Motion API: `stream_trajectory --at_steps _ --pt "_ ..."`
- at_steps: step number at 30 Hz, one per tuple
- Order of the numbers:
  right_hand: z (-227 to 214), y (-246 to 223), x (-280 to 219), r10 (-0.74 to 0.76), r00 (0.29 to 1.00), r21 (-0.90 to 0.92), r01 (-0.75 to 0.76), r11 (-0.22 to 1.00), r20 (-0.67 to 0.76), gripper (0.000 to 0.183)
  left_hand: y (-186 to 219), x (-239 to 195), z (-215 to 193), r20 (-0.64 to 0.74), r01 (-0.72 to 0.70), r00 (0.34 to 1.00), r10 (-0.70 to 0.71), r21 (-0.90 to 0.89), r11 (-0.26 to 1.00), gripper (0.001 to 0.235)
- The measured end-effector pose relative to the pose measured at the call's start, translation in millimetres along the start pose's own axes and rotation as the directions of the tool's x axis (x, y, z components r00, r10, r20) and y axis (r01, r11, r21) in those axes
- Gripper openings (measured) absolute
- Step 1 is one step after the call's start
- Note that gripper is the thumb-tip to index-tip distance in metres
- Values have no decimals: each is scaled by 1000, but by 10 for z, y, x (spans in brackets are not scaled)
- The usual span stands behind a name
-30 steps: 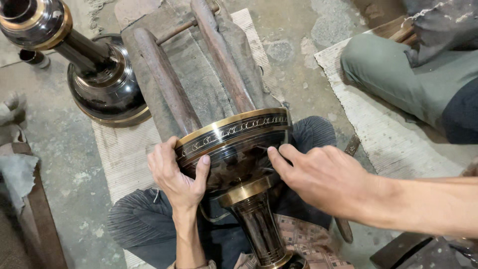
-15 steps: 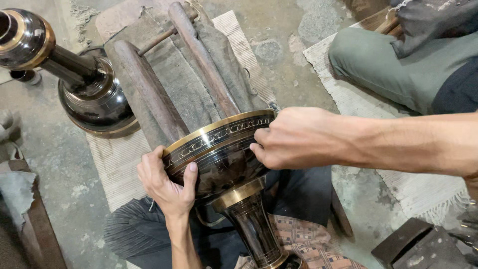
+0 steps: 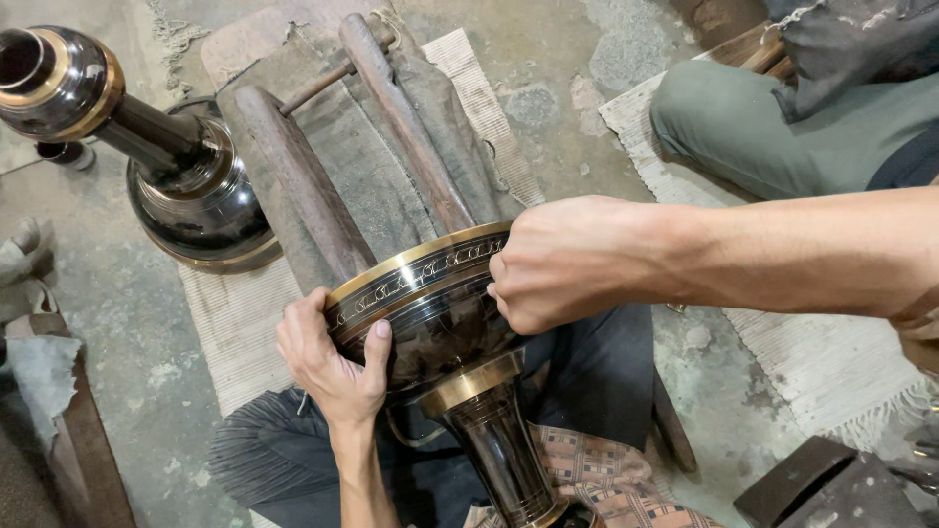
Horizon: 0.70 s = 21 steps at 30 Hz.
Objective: The person uses a small pointed tool to engrave decorative patterns onto the surface of a polished metal lamp base. They hold the lamp steady with one hand while carefully carving lines and motifs into the metal.
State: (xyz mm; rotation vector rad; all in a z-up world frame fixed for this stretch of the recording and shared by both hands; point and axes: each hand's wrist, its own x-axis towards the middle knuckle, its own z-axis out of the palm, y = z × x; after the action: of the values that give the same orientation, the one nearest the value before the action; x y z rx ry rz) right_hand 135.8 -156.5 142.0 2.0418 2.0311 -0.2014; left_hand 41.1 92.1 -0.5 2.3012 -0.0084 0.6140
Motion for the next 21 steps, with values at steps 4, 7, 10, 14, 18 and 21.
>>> stream_trajectory --at_steps 4,7,10,14,18,21 --pt "-103 9 39 159 957 146 -198 969 244 11 25 -42 3 -4 40 999 -40 -46 998 72" --pt "-54 37 -110 327 908 406 -412 816 263 37 14 -223 38 -31 91 995 -91 -19 996 84" --pt "277 43 -417 477 879 770 -287 570 -26 69 39 -634 112 -58 192 980 -192 -8 981 100" --pt "1287 -88 -521 894 446 947 -308 97 54 55 167 -1449 218 12 366 925 -379 -286 885 112" --pt "2435 -233 -501 952 289 993 22 -115 104 49 231 -2147 394 398 718 645 -652 -606 341 115" --pt "2983 -291 -432 901 360 922 208 -328 240 47 105 -2373 454 648 758 579 -495 -651 34 111"
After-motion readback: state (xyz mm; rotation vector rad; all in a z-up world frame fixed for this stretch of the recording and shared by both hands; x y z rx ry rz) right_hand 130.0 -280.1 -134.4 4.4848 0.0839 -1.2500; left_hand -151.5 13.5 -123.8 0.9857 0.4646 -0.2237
